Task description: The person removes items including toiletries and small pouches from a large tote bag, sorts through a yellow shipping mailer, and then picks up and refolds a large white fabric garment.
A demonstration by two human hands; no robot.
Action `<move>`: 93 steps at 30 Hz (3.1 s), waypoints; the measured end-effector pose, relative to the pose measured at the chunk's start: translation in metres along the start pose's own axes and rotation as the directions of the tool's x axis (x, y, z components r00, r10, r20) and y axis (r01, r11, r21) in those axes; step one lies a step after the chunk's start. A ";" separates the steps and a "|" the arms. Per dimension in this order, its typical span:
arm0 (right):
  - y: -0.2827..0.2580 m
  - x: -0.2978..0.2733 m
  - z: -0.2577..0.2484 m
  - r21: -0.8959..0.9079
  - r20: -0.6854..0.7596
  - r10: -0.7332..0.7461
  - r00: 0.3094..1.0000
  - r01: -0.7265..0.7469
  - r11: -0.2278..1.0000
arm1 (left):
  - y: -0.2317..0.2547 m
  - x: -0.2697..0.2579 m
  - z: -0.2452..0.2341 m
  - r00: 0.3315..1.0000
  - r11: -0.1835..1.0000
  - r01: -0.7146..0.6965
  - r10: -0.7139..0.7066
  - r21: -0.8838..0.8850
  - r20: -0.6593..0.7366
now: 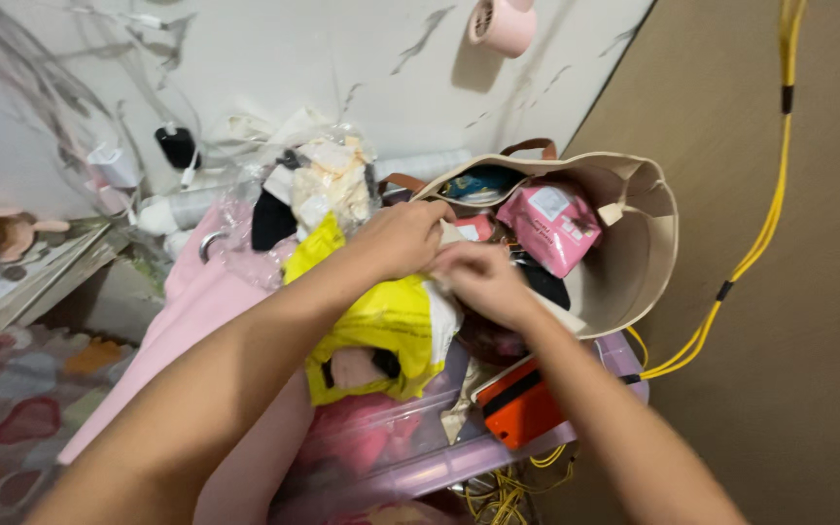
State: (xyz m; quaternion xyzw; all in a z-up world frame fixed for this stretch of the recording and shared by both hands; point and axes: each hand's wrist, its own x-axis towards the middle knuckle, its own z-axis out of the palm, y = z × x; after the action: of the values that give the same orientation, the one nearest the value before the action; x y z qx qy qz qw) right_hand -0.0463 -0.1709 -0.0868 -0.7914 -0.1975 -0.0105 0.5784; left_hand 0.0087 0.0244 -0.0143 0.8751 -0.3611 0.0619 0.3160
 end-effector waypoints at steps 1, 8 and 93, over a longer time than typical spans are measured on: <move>0.004 0.000 -0.021 -0.115 -0.141 -0.039 0.989 0.023 0.993 | -0.006 0.008 0.007 1.000 0.999 0.020 -0.020 0.028 0.010; 0.027 0.008 -0.093 -0.971 -0.092 -0.046 0.995 -0.079 0.225 | -0.014 0.041 0.064 0.910 0.861 -0.265 0.074 0.435 0.408; 0.078 0.060 -0.134 -0.954 0.197 0.695 0.691 -0.029 0.299 | -0.045 0.097 0.046 0.726 0.523 -0.520 -0.145 0.675 0.672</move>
State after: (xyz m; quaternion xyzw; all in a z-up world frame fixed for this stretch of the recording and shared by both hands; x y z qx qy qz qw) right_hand 0.0626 -0.2956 -0.0989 -0.9526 -0.1276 0.2706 -0.0548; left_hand 0.1043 -0.0360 -0.0416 0.8285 -0.4727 -0.0494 -0.2963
